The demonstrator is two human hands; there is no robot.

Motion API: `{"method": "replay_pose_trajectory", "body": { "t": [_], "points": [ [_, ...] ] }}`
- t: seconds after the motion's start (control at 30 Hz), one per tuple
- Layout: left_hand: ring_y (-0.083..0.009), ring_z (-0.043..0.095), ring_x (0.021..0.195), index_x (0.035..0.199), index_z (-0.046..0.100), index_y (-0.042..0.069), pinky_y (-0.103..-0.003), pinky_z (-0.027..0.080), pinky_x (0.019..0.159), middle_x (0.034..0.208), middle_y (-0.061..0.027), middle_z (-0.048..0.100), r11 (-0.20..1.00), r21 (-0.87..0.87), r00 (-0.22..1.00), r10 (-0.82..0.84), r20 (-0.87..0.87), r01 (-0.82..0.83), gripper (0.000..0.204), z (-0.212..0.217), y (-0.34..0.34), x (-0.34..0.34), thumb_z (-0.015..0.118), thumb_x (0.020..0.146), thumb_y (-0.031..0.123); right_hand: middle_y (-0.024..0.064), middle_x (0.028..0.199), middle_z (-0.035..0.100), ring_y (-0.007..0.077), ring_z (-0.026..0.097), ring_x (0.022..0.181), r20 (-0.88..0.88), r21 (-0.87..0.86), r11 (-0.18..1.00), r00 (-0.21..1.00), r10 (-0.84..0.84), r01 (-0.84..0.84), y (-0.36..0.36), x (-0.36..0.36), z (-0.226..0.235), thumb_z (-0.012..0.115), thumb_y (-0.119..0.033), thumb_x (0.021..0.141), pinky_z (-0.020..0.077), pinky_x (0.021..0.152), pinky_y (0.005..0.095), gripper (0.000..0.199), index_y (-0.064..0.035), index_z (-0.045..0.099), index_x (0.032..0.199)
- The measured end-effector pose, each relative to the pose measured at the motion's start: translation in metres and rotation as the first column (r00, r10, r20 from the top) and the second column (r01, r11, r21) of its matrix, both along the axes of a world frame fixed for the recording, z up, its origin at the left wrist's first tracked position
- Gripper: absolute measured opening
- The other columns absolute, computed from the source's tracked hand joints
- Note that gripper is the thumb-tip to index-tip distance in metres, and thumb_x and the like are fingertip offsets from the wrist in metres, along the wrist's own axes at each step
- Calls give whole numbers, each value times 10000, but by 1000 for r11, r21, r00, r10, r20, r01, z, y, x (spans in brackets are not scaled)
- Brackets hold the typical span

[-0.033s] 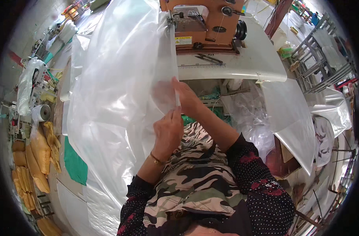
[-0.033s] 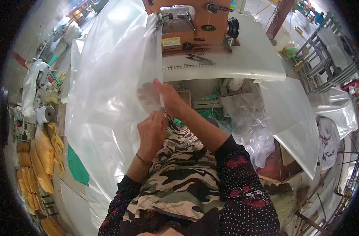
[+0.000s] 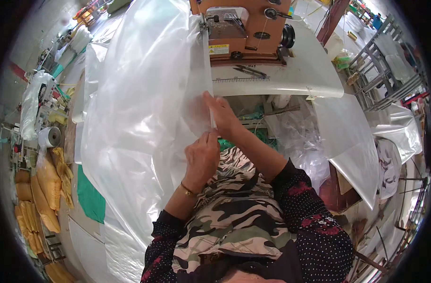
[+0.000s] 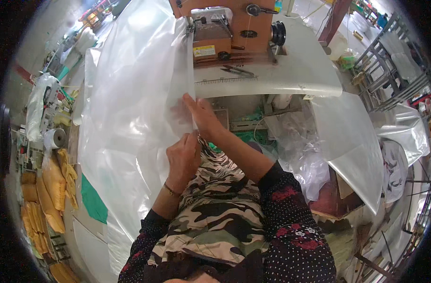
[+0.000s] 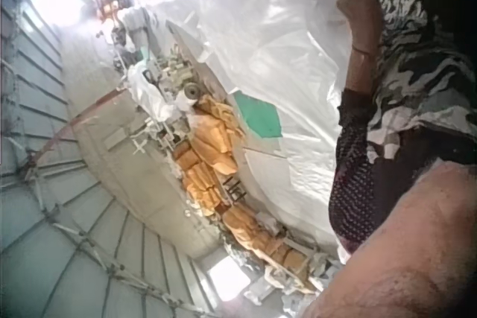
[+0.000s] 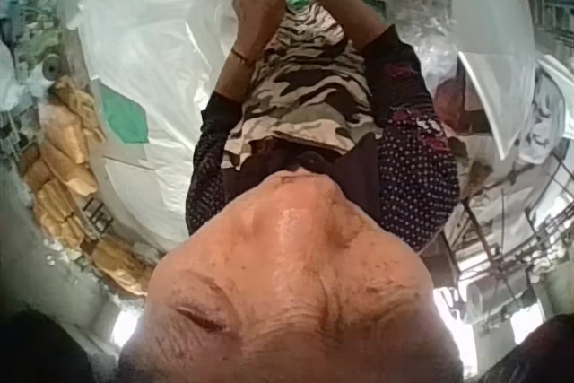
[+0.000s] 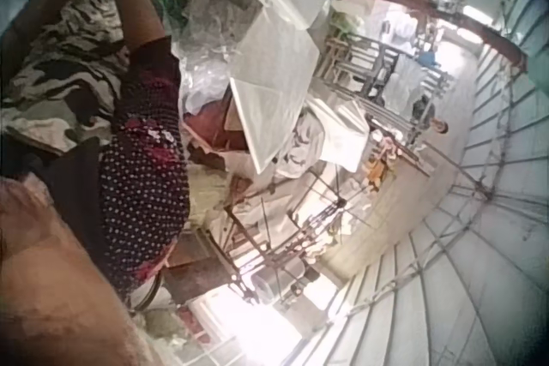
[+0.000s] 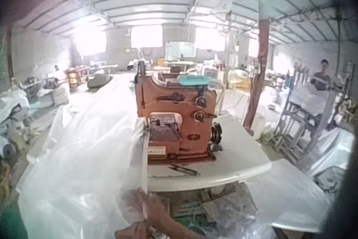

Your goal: Sewing large white plastic sheets using an industrial sewing machine.

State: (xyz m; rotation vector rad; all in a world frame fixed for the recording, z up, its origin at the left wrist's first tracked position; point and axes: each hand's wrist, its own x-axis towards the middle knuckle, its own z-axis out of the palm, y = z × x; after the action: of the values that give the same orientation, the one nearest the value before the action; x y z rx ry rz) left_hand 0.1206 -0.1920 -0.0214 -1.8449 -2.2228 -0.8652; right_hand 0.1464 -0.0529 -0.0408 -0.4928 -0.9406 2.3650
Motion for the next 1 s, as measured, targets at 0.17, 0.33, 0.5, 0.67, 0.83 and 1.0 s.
{"method": "replay_pose_trajectory", "body": {
  "t": [0.17,0.33,0.5,0.67,0.83,1.0],
  "points": [
    [-301,648,714,1054,555,6,-390,509,570,856,-117,598,993,-114,992,-41,-118,27,259,-12,4,-7,567,797,37,9,648,538,126,526,536,78,758,575,834,-546,306,20,-21,-4,508,-285,987,432,500,291,308,-32,530,813],
    [-317,626,623,968,567,28,-398,482,510,799,-125,592,999,-36,986,-17,-168,11,156,-16,24,-24,577,812,38,36,595,507,102,469,540,58,758,576,847,-528,307,30,-29,13,530,-252,965,407,511,297,321,-14,506,750],
    [-333,627,613,890,560,41,-420,489,516,782,-125,598,1000,11,976,-12,-218,15,67,3,60,-48,563,825,59,62,567,535,123,499,515,3,742,562,836,-548,366,61,-51,17,534,-258,960,410,491,323,342,-7,521,728],
    [-346,641,637,857,579,53,-436,505,538,770,-126,618,998,-3,952,52,-302,-56,38,17,105,-65,557,829,69,118,581,600,200,570,506,61,703,623,844,-533,343,107,-74,21,534,-277,951,444,514,366,379,13,534,709],
    [-335,650,672,846,589,60,-441,521,613,762,-132,647,982,119,958,173,-229,-149,52,28,137,-87,567,841,106,112,603,577,242,581,582,-19,945,242,778,-628,219,128,-73,21,562,-316,947,459,585,382,362,11,617,802],
    [-337,654,696,864,585,68,-448,513,630,761,-145,652,970,135,944,229,-238,-201,66,28,145,-95,574,841,128,102,901,631,288,619,882,-246,967,-120,693,-677,226,112,-46,34,611,-186,893,469,755,410,157,-56,648,974]
  ]
}}
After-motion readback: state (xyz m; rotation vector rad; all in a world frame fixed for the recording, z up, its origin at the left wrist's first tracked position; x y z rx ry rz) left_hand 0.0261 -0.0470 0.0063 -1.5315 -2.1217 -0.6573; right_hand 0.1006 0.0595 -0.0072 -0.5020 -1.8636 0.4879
